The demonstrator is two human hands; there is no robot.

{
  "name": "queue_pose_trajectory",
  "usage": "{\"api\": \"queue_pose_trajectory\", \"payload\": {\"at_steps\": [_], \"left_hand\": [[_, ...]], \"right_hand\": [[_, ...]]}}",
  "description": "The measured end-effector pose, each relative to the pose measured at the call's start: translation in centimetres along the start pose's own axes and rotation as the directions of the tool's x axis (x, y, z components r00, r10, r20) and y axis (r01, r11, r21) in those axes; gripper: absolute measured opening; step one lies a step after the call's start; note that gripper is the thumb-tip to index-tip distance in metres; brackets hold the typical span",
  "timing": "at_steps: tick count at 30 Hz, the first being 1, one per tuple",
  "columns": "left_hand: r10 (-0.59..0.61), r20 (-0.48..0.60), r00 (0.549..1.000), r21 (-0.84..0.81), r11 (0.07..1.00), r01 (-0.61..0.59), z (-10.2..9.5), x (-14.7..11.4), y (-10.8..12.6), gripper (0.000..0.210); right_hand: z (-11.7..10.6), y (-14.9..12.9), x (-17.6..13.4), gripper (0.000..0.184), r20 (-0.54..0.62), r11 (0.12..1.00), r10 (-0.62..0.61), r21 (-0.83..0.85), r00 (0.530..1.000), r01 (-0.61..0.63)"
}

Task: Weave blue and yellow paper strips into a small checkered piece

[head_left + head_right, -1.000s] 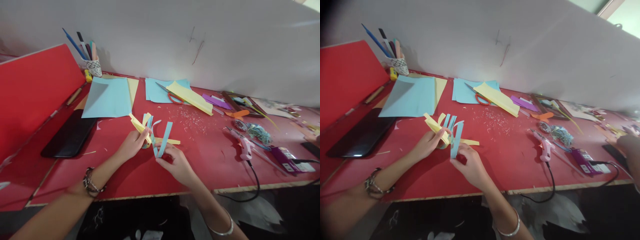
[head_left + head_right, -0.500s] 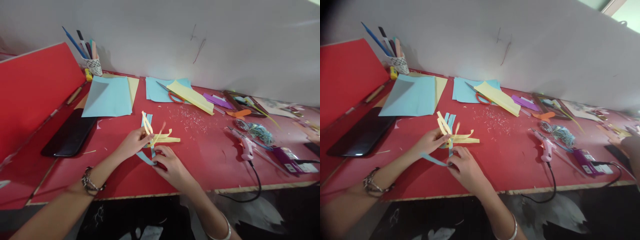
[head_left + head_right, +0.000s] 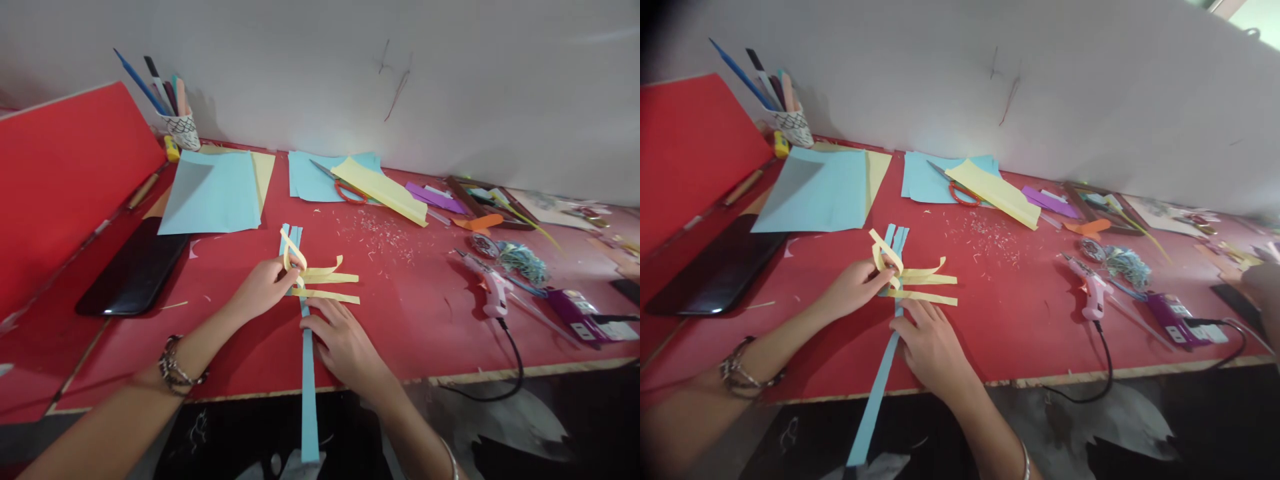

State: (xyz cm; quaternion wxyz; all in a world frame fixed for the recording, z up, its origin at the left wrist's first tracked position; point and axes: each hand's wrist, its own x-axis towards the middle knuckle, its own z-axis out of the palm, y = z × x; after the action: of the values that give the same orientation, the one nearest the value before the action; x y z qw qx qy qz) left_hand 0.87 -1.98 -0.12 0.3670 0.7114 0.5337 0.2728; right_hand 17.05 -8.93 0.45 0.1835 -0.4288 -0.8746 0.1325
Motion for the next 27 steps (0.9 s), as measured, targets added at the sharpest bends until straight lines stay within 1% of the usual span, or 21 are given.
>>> {"api": "queue_pose_trajectory", "payload": {"at_steps": [3,6,9,11,15,18,21,24,27], "left_hand": [[-0.034,-0.009,0.999,0.013,0.999,0.034,-0.01,-0.06,0.22,0.023],[-0.056,-0.002,0.998,0.027,0.998,0.056,-0.01,-0.11,0.37,0.018],[-0.045,0.006,0.999,0.04,0.998,0.045,-0.04,-0.1,0.35,0.015],[-0.034,0.016,0.999,0.025,0.999,0.034,-0.09,-0.08,0.33,0.014],[-0.043,0.028,0.999,-0.014,0.999,0.043,-0.18,-0.06,0.46,0.013],[-0.068,0.039,0.997,-0.059,0.996,0.071,-0.2,-0.08,0.54,0.017],[-0.088,0.035,0.995,-0.12,0.988,0.092,-0.25,-0.11,0.51,0.019],[-0.074,0.029,0.997,-0.184,0.98,0.078,-0.32,-0.1,0.56,0.014],[-0.062,0.0,0.998,-0.205,0.977,0.06,-0.34,-0.04,0.66,0.011]], "right_hand": [[-0.06,-0.06,-0.05,0.025,0.006,0.999,-0.011,-0.042,1.0,0.012],[-0.15,-0.14,-0.14,0.03,0.001,0.991,-0.067,-0.112,0.998,0.067],[-0.17,-0.21,-0.23,0.034,0.007,0.979,-0.13,-0.159,0.991,0.13],[-0.12,-0.23,-0.29,0.034,0.003,0.976,-0.15,-0.16,0.989,0.148],[-0.15,-0.21,-0.42,0.03,-0.026,0.982,-0.159,-0.107,0.987,0.156],[-0.41,-0.23,-0.51,0.029,-0.035,0.987,-0.162,-0.005,0.986,0.162],[-0.53,-0.22,-0.52,0.03,-0.067,0.982,-0.161,0.085,0.985,0.167],[-0.33,-0.19,-0.47,0.031,-0.081,0.98,-0.145,0.128,0.986,0.154],[-0.05,-0.21,-0.46,0.033,-0.08,0.979,-0.135,0.14,0.988,0.145]]}}
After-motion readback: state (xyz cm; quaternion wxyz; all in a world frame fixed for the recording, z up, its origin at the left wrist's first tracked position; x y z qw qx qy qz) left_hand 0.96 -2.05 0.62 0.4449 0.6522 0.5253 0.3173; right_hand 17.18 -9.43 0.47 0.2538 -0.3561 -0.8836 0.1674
